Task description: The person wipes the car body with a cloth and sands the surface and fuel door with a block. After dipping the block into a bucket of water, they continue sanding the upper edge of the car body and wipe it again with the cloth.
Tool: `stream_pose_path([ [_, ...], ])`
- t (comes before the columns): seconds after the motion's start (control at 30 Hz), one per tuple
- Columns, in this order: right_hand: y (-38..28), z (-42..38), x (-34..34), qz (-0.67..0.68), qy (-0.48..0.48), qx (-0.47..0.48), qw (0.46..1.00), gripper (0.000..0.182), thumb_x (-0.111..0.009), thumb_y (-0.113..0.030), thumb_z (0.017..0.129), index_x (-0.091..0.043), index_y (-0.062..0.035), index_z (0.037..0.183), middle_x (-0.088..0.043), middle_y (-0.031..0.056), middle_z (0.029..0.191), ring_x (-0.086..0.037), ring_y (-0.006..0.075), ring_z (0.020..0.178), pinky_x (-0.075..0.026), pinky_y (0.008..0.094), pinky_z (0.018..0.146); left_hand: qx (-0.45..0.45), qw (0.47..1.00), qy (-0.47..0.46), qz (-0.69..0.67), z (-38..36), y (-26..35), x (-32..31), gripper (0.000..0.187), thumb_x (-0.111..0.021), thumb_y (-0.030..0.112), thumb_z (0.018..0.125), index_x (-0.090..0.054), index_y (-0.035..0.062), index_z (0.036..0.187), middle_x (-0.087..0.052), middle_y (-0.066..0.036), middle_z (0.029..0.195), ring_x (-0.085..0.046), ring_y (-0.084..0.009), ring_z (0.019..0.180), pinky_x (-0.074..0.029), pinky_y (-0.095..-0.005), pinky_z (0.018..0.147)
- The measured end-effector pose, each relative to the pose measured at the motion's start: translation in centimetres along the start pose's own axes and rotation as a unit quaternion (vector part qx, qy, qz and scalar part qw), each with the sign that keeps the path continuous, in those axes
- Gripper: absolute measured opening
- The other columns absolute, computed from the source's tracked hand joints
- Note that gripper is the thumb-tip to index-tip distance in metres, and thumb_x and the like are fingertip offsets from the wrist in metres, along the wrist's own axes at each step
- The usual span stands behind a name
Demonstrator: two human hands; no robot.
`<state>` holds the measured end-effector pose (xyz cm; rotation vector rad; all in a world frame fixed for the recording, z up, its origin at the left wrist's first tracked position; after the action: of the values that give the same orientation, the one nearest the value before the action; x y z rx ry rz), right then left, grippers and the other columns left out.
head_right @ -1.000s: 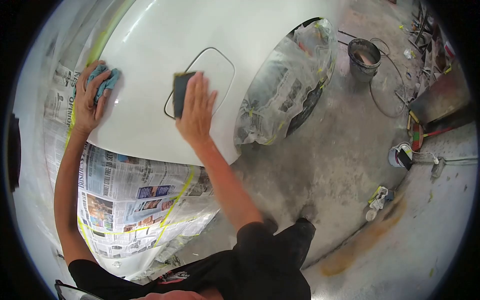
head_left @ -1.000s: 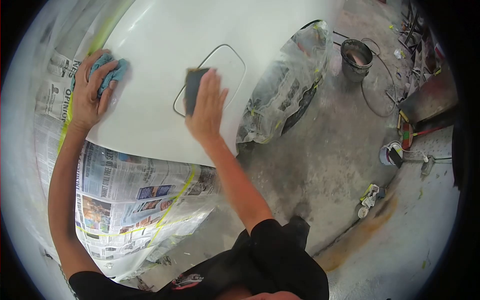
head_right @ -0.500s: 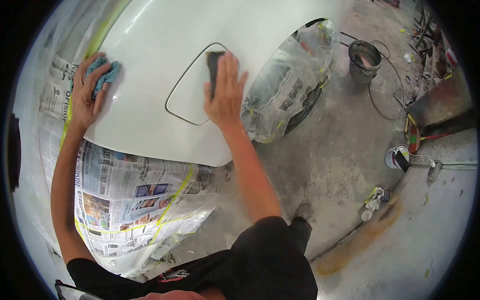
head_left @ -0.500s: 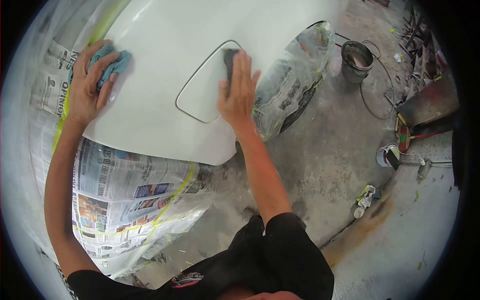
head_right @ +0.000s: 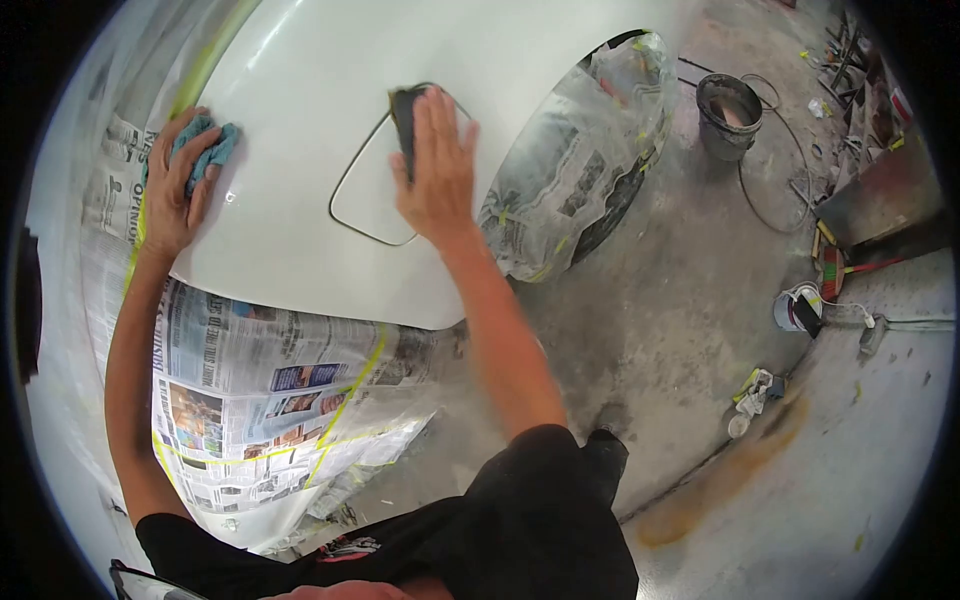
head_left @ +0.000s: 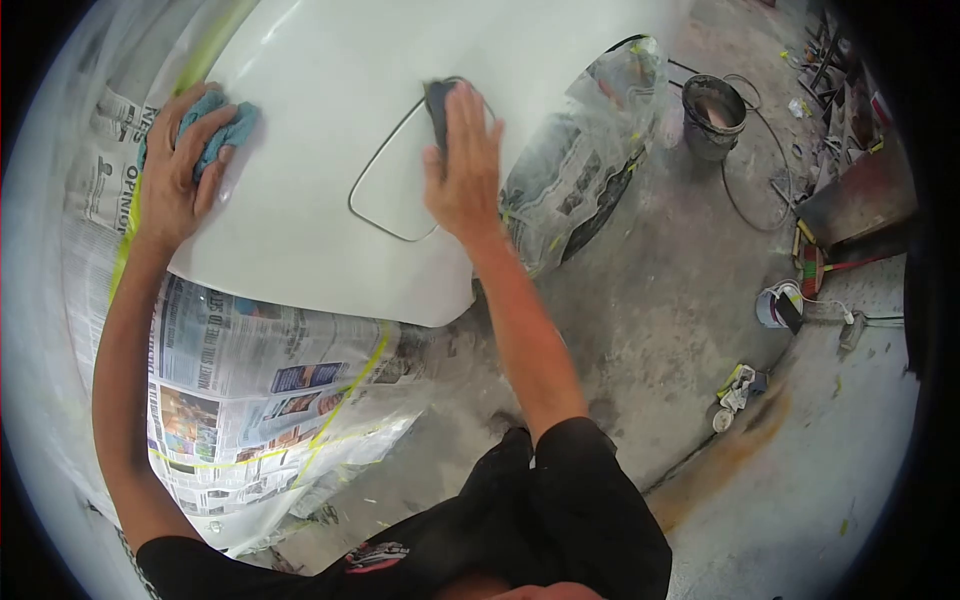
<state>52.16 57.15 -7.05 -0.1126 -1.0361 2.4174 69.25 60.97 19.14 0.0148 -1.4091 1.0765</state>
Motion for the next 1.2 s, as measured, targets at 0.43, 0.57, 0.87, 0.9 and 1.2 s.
stream_pose_path([
  [0.43, -5.9, -4.2, -3.4, -0.012, -0.003, -0.078, 0.997, 0.082, -0.063, -0.027, 0.096, -0.021, 0.0084, 0.157, -0.015, 0.029, 0.166, -0.021, 0.049, 0.151, -0.015, 0.0709, 0.117, 0.002, 1.0, 0.009, -0.005, 0.0, -0.1, 0.3, 0.038, -0.067, 0.012, 0.089, -0.066, 0.0127, 0.127, -0.057, -0.016, 0.14, -0.052, -0.0384, 0.131, -0.04, -0.0479, 0.11],
  [0.57, -3.7, 0.8, -2.6, -0.028, 0.054, -0.103, 0.993, 0.082, -0.061, -0.028, 0.096, -0.02, 0.0122, 0.155, -0.015, 0.0317, 0.164, -0.019, 0.0512, 0.151, -0.015, 0.069, 0.118, 0.002, 1.0, -0.005, -0.015, -0.4, -0.2, 0.1, 0.036, -0.066, 0.012, 0.092, -0.066, 0.01, 0.128, -0.055, -0.016, 0.144, -0.049, -0.0378, 0.136, -0.038, -0.0477, 0.114],
  [0.87, -2.3, 0.9, -2.5, 0.003, 0.082, -0.113, 0.99, 0.074, -0.053, -0.027, 0.102, -0.019, 0.0124, 0.155, -0.019, 0.034, 0.162, -0.022, 0.0521, 0.15, -0.02, 0.0669, 0.117, -0.008, 0.999, 0.026, -0.026, -0.4, 0.1, 0.3, 0.037, -0.069, 0.011, 0.088, -0.067, 0.0115, 0.125, -0.058, -0.015, 0.139, -0.053, -0.0373, 0.129, -0.041, -0.0463, 0.109],
  [0.9, -2.9, 0.8, -2.4, 0.027, 0.088, -0.134, 0.987, 0.073, -0.051, -0.028, 0.103, -0.02, 0.0118, 0.155, -0.02, 0.0342, 0.162, -0.021, 0.0514, 0.15, -0.02, 0.065, 0.119, -0.005, 0.999, 0.025, -0.028, -0.3, 0.1, 0.4, 0.037, -0.069, 0.011, 0.088, -0.067, 0.0115, 0.125, -0.058, -0.015, 0.138, -0.053, -0.0373, 0.129, -0.041, -0.0461, 0.109],
  [1.2, -2.0, 0.3, -1.3, 0.019, 0.061, -0.031, 0.997, 0.067, -0.052, -0.027, 0.103, -0.028, 0.0098, 0.154, -0.026, 0.031, 0.161, -0.027, 0.0507, 0.148, -0.021, 0.0657, 0.118, -0.016, 0.999, 0.028, -0.028, 0.0, 0.1, 0.7, 0.036, -0.069, 0.012, 0.089, -0.067, 0.0113, 0.125, -0.058, -0.016, 0.139, -0.054, -0.0367, 0.128, -0.042, -0.0449, 0.108],
])
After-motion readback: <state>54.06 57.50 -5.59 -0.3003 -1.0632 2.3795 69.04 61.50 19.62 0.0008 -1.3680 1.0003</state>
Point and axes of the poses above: each hand's wrist, its own z-axis towards the middle knuckle, its own x-axis out of the back of the hand, y = z × x, the point moved 7 cm from there along z, towards the middle knuckle
